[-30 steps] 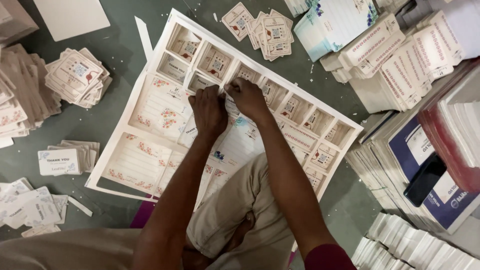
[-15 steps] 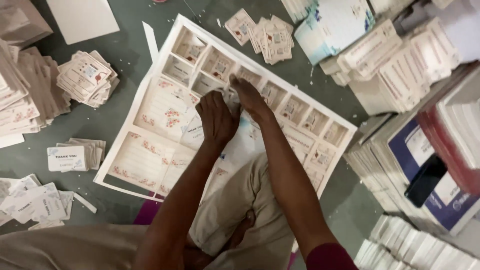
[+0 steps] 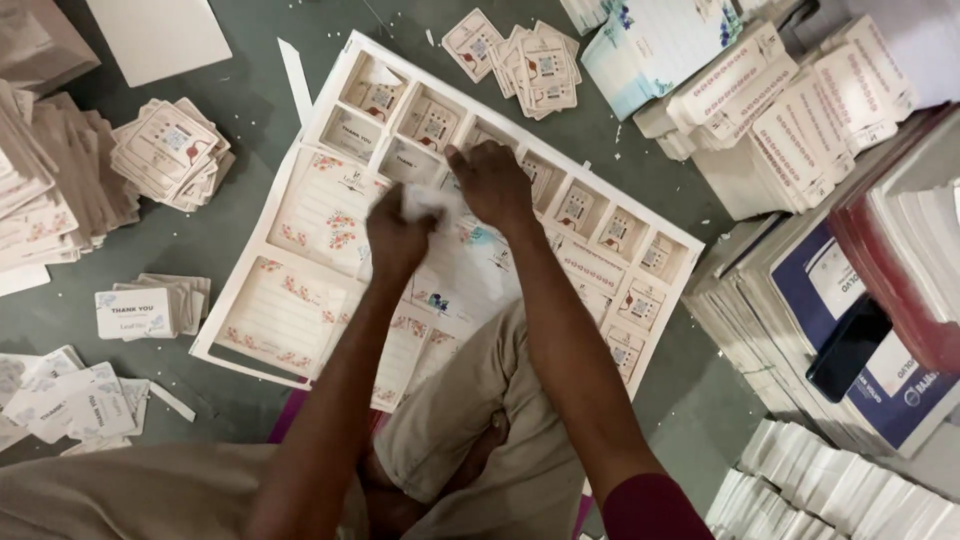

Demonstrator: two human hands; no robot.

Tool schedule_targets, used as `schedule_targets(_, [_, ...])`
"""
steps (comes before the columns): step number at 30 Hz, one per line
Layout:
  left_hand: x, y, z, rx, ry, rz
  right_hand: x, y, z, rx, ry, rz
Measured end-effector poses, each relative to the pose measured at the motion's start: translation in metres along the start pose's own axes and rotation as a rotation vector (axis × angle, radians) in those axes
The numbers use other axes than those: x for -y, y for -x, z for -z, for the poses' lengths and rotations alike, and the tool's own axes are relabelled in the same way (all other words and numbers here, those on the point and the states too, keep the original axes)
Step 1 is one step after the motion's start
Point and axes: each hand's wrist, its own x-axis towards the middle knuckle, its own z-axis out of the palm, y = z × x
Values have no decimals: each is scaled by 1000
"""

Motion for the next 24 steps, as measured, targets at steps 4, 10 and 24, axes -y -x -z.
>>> schedule_targets(4, [-1, 24, -4, 64, -346, -215, 13, 5, 8, 243, -109, -182])
schedule_targets(10, [6, 24, -16, -15, -349, -477, -8, 1, -3, 142, 1, -128])
schedule_targets(24, [8, 20, -39, -101, -316, -483, 21, -5, 6, 265, -482, -431])
